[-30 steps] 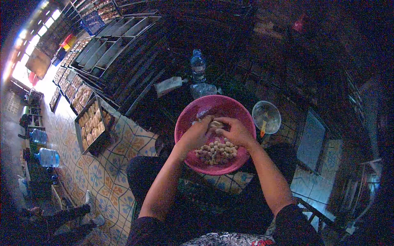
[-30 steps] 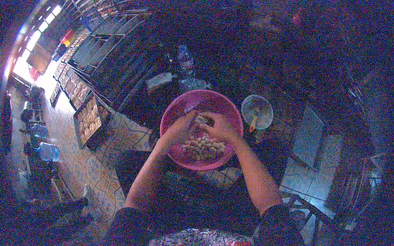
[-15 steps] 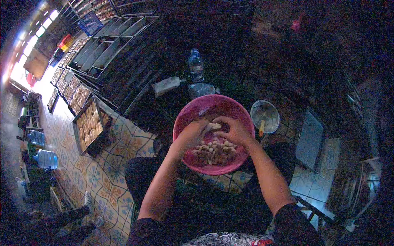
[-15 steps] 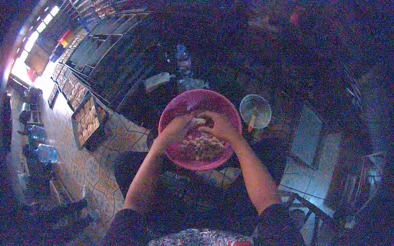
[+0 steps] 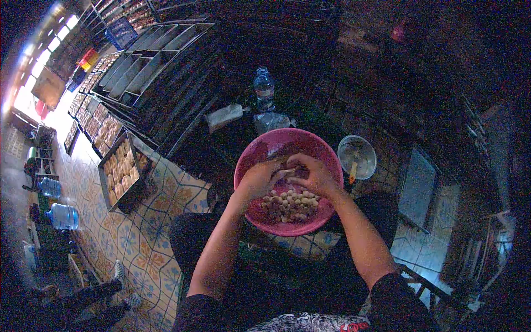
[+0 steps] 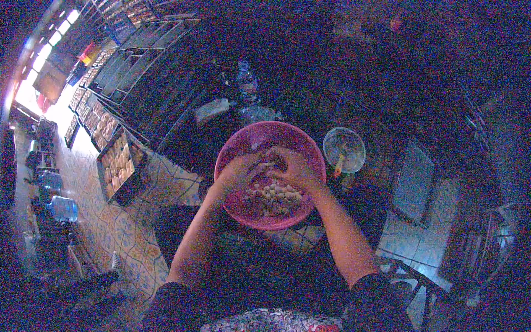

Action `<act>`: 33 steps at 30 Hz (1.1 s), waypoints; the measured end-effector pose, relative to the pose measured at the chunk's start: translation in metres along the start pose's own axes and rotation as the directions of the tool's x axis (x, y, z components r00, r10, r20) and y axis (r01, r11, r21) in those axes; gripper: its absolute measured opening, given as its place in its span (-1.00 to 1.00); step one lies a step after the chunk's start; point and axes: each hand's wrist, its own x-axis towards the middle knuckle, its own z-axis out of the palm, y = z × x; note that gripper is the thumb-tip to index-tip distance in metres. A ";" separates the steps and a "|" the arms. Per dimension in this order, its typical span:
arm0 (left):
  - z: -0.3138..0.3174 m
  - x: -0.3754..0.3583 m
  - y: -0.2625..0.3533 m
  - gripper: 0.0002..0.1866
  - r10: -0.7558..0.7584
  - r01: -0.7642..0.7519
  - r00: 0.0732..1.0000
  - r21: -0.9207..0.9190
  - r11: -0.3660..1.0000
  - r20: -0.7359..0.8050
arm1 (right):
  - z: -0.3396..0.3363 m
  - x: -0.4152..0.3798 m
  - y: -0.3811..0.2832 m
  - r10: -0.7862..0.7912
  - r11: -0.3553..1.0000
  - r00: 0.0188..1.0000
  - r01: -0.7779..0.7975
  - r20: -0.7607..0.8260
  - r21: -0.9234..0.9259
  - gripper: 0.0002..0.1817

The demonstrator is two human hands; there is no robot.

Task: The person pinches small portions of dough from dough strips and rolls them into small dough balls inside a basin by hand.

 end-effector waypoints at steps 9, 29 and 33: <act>-0.003 0.004 0.016 -0.66 -0.120 0.132 0.990 -0.202 0.970 0.073 | -0.013 0.000 0.010 0.141 0.984 0.989 -0.136 0.041 -0.115 -0.70; 0.003 -0.004 0.007 -0.71 -0.067 0.063 0.997 0.123 0.990 0.025 | -0.009 -0.003 -0.011 0.035 0.997 0.996 -0.029 0.085 -0.073 -0.74; -0.002 -0.003 0.011 -0.69 -0.064 0.054 0.996 0.141 0.989 0.063 | 0.003 -0.003 0.005 -0.057 0.982 0.998 0.061 0.026 -0.179 -0.73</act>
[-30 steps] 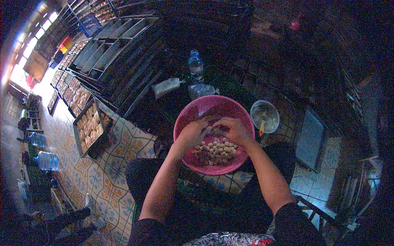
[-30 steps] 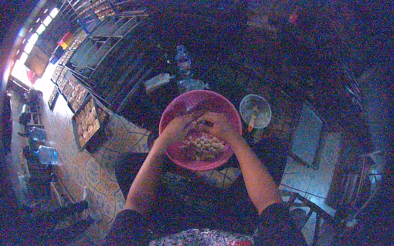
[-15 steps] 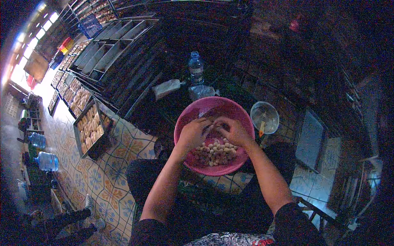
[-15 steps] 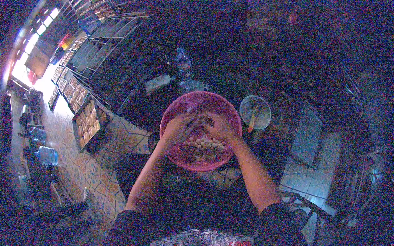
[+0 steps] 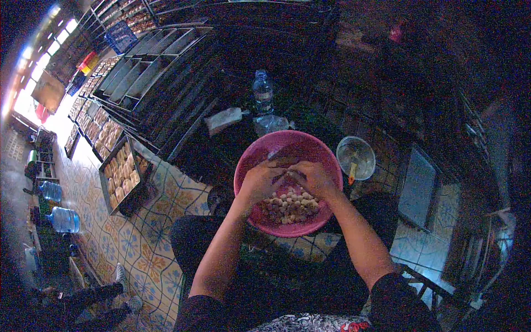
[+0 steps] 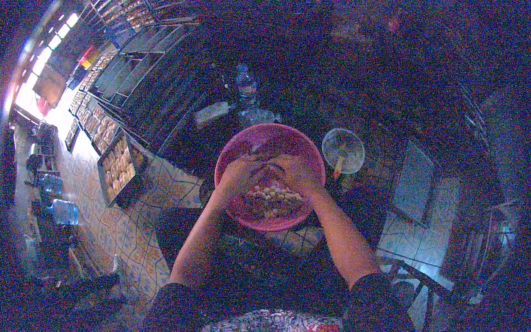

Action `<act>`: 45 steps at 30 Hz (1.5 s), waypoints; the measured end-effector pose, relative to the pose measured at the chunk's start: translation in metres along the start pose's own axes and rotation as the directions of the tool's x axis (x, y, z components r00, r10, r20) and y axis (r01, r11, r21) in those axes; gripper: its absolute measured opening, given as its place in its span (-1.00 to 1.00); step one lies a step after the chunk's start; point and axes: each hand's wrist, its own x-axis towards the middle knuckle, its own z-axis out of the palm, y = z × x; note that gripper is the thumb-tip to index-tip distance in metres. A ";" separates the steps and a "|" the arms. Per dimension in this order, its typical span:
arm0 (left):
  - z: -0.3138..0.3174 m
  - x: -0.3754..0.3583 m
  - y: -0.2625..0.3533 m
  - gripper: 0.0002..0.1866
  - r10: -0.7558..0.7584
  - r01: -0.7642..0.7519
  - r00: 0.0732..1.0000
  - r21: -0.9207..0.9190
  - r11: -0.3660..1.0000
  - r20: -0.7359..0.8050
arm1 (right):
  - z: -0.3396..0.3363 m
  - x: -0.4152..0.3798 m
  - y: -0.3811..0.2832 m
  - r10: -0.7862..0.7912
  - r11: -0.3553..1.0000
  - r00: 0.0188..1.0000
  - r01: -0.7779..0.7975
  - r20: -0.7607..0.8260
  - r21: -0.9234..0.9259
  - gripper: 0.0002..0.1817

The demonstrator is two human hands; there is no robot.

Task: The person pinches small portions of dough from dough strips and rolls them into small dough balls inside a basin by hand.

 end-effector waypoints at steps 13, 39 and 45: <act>0.021 0.006 -0.001 -0.61 -0.211 0.182 0.968 0.198 0.963 0.138 | 0.013 -0.001 0.023 0.628 0.378 0.644 -0.744 0.438 0.552 -0.71; 0.006 0.022 0.013 -0.68 -0.338 0.379 0.925 -0.369 0.848 0.172 | -0.043 -0.004 -0.014 0.481 0.841 0.862 -0.505 0.158 0.193 -0.76; 0.026 0.014 0.005 -0.70 -0.117 0.095 0.989 -0.221 0.971 -0.089 | -0.042 -0.005 -0.014 0.252 0.967 0.957 -0.243 -0.142 0.079 -0.76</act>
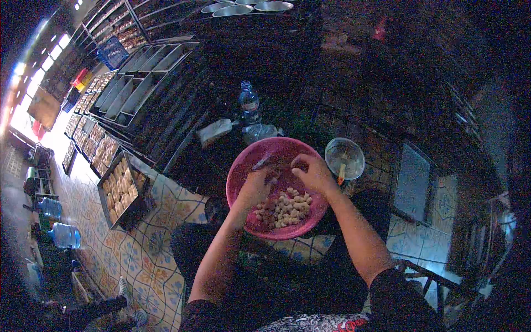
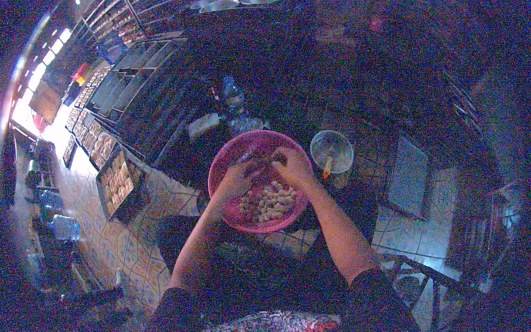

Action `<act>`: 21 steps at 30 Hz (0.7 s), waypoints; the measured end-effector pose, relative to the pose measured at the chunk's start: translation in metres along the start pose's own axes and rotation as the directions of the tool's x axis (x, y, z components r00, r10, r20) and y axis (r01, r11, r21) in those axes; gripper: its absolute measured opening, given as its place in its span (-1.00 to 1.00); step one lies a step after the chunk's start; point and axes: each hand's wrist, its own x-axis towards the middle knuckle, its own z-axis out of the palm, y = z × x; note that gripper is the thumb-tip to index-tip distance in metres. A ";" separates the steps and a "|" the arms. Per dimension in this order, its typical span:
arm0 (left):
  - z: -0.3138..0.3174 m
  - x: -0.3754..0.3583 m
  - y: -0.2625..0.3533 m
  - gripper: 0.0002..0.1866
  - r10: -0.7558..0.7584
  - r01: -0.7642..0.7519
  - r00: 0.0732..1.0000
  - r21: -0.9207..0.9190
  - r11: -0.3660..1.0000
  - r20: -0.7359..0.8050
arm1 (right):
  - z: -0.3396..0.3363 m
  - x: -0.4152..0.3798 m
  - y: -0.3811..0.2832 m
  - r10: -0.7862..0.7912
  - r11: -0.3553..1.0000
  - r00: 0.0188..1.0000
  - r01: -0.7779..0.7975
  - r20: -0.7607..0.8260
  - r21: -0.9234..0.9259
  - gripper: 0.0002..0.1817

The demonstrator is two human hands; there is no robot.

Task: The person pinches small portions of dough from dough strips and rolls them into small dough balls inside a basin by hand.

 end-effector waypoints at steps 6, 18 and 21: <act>0.000 -0.008 -0.021 -0.70 -0.063 0.055 0.992 0.071 0.996 0.108 | 0.039 -0.010 0.044 0.093 0.917 0.962 0.019 0.259 -0.398 -0.74; 0.010 -0.008 -0.042 -0.62 -0.108 0.078 0.975 0.155 0.985 0.196 | 0.070 0.001 0.063 0.068 0.954 0.961 0.016 0.268 -0.300 -0.81; 0.008 -0.002 -0.031 -0.63 -0.093 0.082 0.986 0.077 0.994 0.139 | 0.043 0.004 0.034 0.133 0.990 0.966 -0.116 0.222 -0.085 -0.81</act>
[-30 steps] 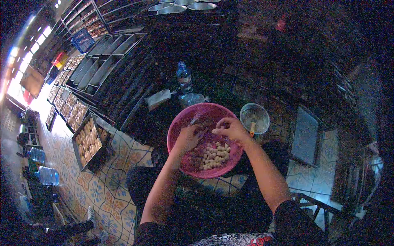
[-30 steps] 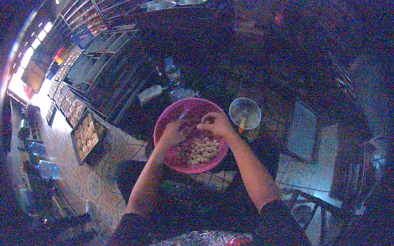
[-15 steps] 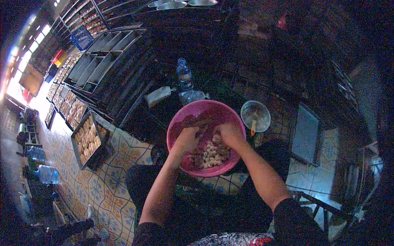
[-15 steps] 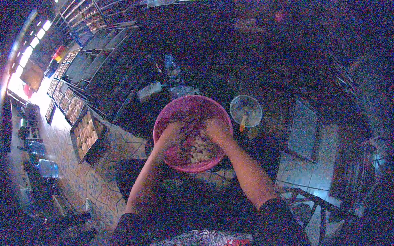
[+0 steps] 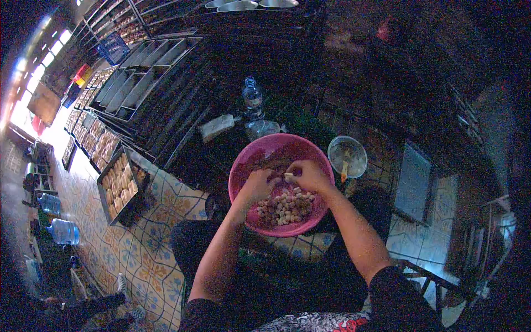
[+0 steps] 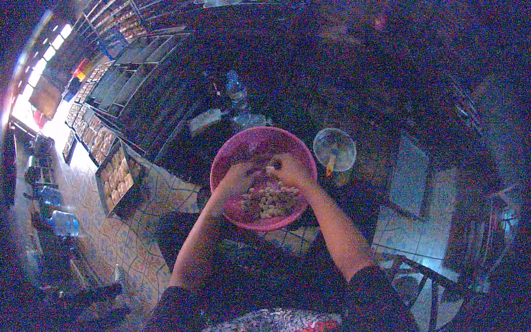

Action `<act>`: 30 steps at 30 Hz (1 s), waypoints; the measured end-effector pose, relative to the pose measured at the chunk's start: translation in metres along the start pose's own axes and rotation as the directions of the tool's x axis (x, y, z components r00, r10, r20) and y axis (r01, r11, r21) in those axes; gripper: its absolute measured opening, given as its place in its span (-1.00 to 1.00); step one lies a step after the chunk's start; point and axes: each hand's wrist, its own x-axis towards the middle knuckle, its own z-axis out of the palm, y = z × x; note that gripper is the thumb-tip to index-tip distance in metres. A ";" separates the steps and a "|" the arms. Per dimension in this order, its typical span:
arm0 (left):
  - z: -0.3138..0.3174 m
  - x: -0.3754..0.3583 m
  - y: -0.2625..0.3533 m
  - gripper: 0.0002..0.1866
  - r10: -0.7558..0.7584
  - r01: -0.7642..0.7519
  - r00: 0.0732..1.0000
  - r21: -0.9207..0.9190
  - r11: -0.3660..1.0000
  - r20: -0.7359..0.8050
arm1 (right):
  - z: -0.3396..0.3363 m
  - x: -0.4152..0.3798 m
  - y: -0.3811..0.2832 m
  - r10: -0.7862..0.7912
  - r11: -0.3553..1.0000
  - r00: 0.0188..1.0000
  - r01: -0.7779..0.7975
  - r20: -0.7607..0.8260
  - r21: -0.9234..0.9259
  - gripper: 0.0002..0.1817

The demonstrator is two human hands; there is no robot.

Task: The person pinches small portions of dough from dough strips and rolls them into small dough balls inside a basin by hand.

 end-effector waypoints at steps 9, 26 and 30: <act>-0.040 -0.011 0.061 -0.66 -0.268 0.281 0.960 -0.305 0.910 0.083 | -0.019 -0.009 -0.027 -0.246 0.963 0.969 0.248 -0.037 0.104 -0.73; 0.010 0.002 0.020 -0.66 -0.222 0.145 0.971 -0.514 0.845 -0.091 | -0.024 -0.009 -0.033 -0.194 0.968 0.981 0.190 0.010 0.163 -0.65; -0.001 -0.001 0.036 -0.74 -0.325 0.208 0.943 -0.638 0.742 -0.071 | -0.020 -0.008 -0.037 -0.053 0.983 0.996 0.065 -0.074 0.172 -0.67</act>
